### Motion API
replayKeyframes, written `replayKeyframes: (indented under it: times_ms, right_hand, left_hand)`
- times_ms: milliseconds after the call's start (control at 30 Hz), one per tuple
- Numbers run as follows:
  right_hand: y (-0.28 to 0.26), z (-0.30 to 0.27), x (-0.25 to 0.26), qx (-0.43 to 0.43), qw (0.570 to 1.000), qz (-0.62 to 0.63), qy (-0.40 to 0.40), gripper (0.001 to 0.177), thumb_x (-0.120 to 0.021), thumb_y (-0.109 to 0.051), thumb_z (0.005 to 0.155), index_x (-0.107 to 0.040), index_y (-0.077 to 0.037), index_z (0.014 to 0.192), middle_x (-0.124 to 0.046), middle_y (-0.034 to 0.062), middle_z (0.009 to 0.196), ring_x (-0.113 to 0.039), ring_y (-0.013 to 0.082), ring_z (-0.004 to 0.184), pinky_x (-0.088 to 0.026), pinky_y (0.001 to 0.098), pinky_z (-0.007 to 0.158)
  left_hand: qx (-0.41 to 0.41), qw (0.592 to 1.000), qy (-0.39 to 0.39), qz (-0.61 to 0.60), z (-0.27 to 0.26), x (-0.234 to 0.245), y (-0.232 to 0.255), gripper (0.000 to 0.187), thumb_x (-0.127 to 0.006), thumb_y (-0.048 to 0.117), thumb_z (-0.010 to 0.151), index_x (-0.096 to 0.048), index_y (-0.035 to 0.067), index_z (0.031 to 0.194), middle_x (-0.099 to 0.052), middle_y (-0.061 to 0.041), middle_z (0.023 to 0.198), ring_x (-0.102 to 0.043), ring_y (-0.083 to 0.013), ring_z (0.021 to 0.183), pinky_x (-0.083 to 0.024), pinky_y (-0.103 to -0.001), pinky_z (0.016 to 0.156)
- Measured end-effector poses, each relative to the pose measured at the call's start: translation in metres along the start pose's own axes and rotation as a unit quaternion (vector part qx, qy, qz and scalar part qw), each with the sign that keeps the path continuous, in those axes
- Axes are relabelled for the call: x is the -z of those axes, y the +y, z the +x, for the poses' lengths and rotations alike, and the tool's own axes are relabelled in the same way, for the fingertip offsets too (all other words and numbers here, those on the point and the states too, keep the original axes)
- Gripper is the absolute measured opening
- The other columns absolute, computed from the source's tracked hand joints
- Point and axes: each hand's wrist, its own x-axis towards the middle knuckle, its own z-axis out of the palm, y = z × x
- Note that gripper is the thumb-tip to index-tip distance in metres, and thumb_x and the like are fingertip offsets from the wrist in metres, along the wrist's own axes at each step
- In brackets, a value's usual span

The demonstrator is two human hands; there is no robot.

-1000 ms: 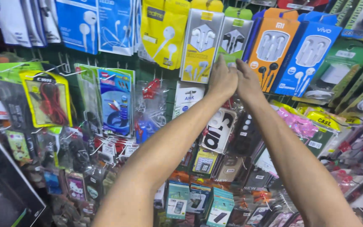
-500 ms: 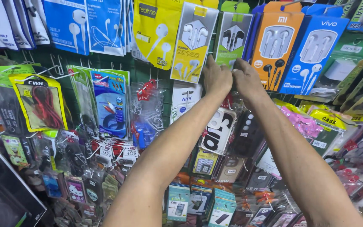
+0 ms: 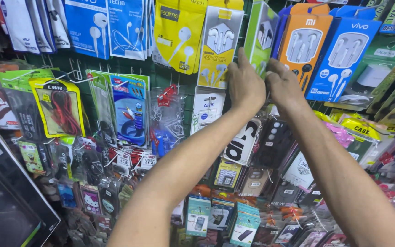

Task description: Organizing, wiping, and tidying mobile phone accessories on display shelves in a retail store.

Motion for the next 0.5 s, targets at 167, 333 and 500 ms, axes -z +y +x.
replayKeyframes:
  times_ms: [167,333,500]
  right_hand:
    - [-0.012,-0.011,0.022,0.065,0.995,0.077,-0.001,0.050,-0.041,-0.008,0.096,-0.048,0.007,0.144,-0.061,0.0175,0.134,-0.058,0.0216,0.107,-0.048,0.0302,0.090]
    - [-0.027,-0.014,0.041,0.134,0.933,0.324,-0.084,0.054,-0.037,-0.019,0.106,-0.024,0.008,0.151,-0.039,0.0329,0.152,-0.046,0.0408,0.141,-0.041,0.0474,0.118]
    - [-0.054,-0.045,0.058,0.143,0.944,0.294,-0.046,0.050,-0.041,-0.005,0.107,-0.036,-0.005,0.157,-0.053,0.0127,0.143,-0.054,0.0157,0.121,-0.046,0.0259,0.107]
  left_hand:
    - [-0.040,0.999,0.035,-0.005,0.013,-0.002,-0.003,0.060,-0.045,-0.003,0.091,-0.034,-0.002,0.150,-0.052,-0.026,0.117,-0.064,-0.0350,0.089,-0.051,-0.045,0.088]
    - [-0.076,0.995,0.003,-0.059,-0.011,0.035,0.028,0.057,-0.037,0.008,0.101,-0.024,-0.001,0.155,-0.050,-0.023,0.122,-0.065,-0.0329,0.093,-0.052,-0.047,0.088]
    - [-0.152,0.985,0.016,-0.084,-0.050,0.046,0.027,0.063,-0.044,0.008,0.105,-0.017,0.015,0.162,-0.053,-0.016,0.116,-0.061,-0.0272,0.092,-0.052,-0.043,0.088]
